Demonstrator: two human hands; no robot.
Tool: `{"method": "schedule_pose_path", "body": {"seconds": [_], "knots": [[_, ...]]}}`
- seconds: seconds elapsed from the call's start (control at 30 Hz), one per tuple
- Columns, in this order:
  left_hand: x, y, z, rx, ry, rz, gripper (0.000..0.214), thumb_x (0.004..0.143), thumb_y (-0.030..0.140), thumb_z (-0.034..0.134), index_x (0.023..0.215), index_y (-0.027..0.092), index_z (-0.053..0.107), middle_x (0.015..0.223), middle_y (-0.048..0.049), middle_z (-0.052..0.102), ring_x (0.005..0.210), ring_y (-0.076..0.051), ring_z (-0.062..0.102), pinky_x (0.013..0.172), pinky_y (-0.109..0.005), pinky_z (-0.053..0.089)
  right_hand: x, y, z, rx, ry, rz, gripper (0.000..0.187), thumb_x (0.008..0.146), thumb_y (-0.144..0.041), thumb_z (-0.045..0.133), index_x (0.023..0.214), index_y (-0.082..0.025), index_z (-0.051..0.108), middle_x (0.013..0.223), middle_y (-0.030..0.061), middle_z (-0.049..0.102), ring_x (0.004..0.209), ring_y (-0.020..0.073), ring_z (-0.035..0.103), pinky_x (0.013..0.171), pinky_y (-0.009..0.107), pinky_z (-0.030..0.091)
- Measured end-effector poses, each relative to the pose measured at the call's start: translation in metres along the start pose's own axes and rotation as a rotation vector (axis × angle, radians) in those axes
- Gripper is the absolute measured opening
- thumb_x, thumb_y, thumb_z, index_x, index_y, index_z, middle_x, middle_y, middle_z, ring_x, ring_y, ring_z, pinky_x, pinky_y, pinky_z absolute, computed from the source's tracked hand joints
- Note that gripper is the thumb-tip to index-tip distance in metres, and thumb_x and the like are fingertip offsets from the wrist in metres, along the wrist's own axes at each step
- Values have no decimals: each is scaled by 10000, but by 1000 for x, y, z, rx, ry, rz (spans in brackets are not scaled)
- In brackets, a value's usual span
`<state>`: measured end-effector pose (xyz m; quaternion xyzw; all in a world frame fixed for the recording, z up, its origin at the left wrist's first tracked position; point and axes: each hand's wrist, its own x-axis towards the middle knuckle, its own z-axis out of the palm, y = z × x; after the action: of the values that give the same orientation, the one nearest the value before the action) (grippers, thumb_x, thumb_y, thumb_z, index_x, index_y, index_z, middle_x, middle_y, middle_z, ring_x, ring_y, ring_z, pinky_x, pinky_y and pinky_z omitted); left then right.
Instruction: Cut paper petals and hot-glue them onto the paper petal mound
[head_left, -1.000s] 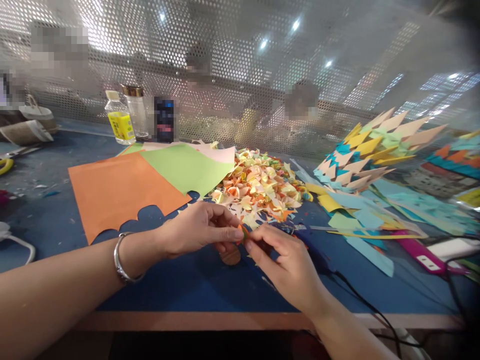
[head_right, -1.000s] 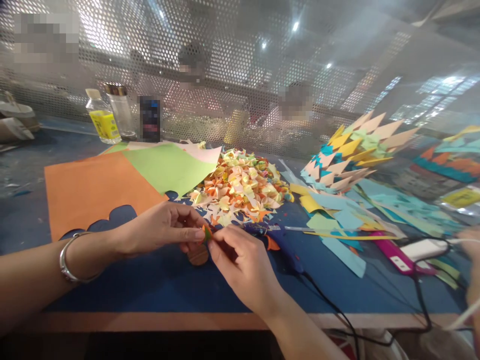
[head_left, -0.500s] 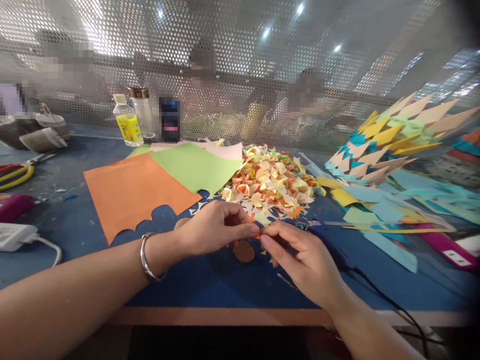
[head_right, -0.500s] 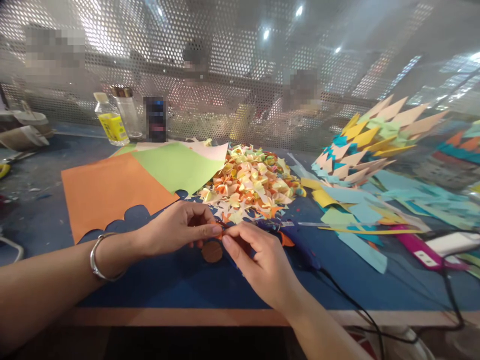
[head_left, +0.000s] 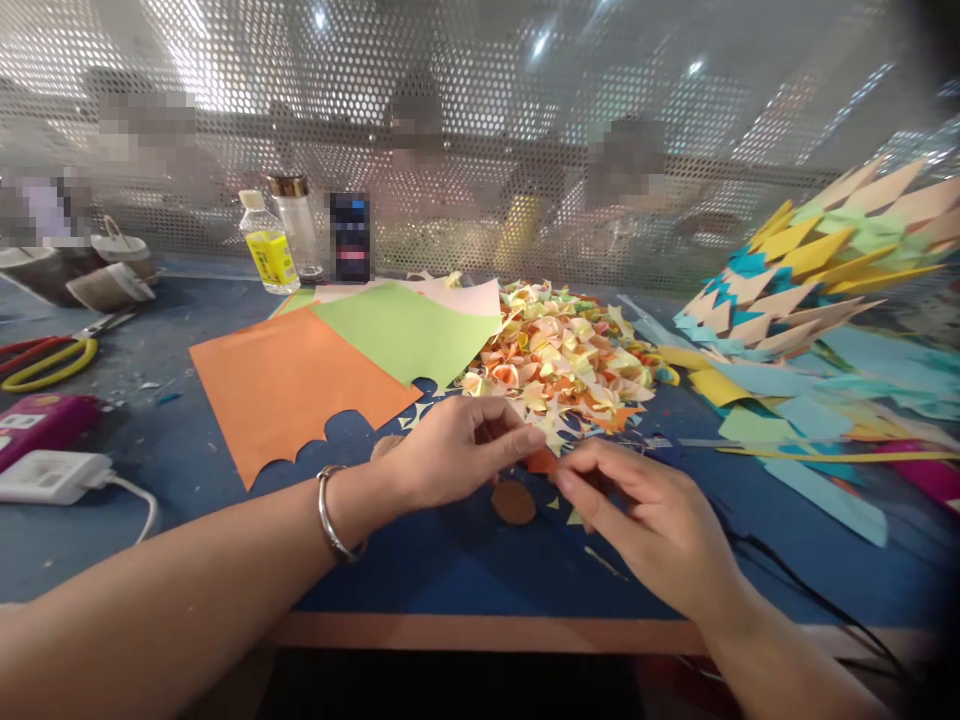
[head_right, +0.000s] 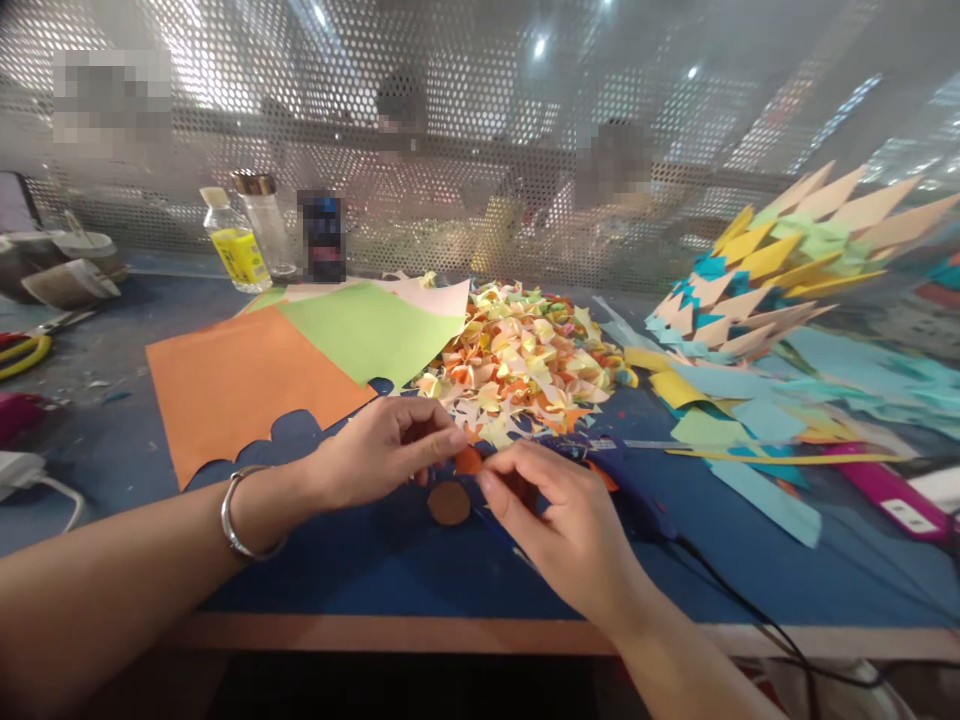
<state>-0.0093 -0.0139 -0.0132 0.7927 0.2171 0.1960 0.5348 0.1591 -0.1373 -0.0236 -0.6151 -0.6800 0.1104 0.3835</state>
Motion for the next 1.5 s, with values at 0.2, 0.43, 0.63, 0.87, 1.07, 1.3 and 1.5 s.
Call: {"method": "schedule_pose_path", "body": {"seconds": [0.2,0.43,0.63,0.87,1.07,1.3,1.5], "knots": [[6,-9,-30,172,430,62,146,880,292,552,877,167,627,604,29,551,466,-59,465,459,-202,361,-3,6,-3,-6,-41,174,260,907,-368,546,699,-215,568,580,-39,497,500,109,487,480,229,382],[6,-7,-41,295,345,36,117,858,219,555,907,154,638,565,25,556,512,-92,542,494,-215,392,-1,13,0,-99,-234,233,265,886,-321,511,647,-211,536,585,-36,509,504,109,450,459,229,342],[1,-7,-37,550,254,71,168,846,199,536,939,170,673,552,35,539,484,-85,473,512,-230,342,-1,13,4,-238,-183,187,218,830,-247,544,618,-208,519,565,-34,514,489,108,452,470,237,328],[1,-5,-46,767,199,23,211,833,278,530,905,190,709,664,-10,648,575,-124,544,560,-251,359,-1,12,7,-339,-141,108,236,802,-213,546,579,-211,470,552,-29,490,500,116,458,481,241,325],[1,-8,-47,895,127,-32,240,802,327,534,892,180,701,882,-62,689,760,-190,599,633,-276,392,-5,14,2,-247,-128,106,237,852,-259,547,623,-206,517,567,-35,503,487,104,449,474,232,338],[1,-16,-47,909,54,-56,300,795,406,527,913,160,649,955,-116,654,855,-234,605,701,-310,428,-3,21,-3,-296,-84,61,106,851,-238,562,754,-205,588,683,-14,541,564,114,504,530,234,396],[3,-20,-48,898,42,-49,270,778,361,537,952,172,620,966,-104,649,858,-223,597,704,-310,426,0,22,-1,-405,-110,30,100,843,-220,555,748,-212,587,742,6,557,617,133,536,532,245,404]]}}
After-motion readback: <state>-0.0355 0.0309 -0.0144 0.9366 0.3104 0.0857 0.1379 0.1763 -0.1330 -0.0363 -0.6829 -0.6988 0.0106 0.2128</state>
